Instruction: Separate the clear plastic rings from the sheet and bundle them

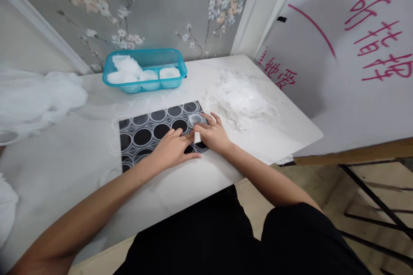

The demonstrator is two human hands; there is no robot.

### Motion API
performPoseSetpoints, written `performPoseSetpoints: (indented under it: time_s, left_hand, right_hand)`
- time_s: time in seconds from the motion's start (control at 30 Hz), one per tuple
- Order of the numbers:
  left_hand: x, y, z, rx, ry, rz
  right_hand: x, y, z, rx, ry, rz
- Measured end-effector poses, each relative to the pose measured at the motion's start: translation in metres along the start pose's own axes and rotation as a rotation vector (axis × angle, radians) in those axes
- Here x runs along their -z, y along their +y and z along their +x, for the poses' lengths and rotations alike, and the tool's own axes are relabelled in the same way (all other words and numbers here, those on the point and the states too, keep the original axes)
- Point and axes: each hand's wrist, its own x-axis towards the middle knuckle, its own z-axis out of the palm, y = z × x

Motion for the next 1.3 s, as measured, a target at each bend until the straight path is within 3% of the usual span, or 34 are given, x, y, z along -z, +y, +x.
performPoseSetpoints:
  time_s: [0.1,0.23,0.3,0.37,0.43,0.53,0.6,0.7,1.13,1.3]
  left_hand:
    - [0.001,-0.001,0.001,0.002,-0.014,-0.032]
    - [0.001,0.0,0.0,0.011,-0.055,-0.029]
    - [0.001,0.001,0.0,0.007,-0.069,-0.009]
    - [0.001,0.001,-0.001,0.002,-0.068,0.007]
    - [0.001,0.002,-0.001,0.0,-0.061,0.013]
    - [0.0,0.002,-0.002,-0.008,-0.041,0.021]
    - [0.0,0.002,-0.003,-0.013,-0.026,0.024]
    - [0.001,0.001,-0.003,-0.017,-0.026,0.02]
    - [-0.003,-0.001,-0.002,-0.031,0.002,0.025]
    - [0.003,-0.001,-0.001,-0.04,-0.028,-0.003]
  right_hand:
    - [0.014,0.015,0.028,-0.002,0.044,-0.141]
    - [0.057,0.058,0.072,-0.282,0.457,-0.25]
    - [0.076,0.069,0.078,-0.351,0.515,-0.293]
    - [0.081,0.068,0.072,-0.36,0.482,-0.312]
    - [0.072,0.054,0.056,-0.322,0.435,-0.247]
    - [0.04,0.026,0.028,-0.279,0.308,0.061]
    - [0.017,0.01,0.013,-0.334,0.2,0.29]
    - [-0.002,0.0,0.001,-0.41,0.15,0.423]
    - [-0.005,0.0,-0.001,-0.336,0.165,0.356]
    - [-0.008,-0.013,-0.01,-0.061,0.115,-0.036]
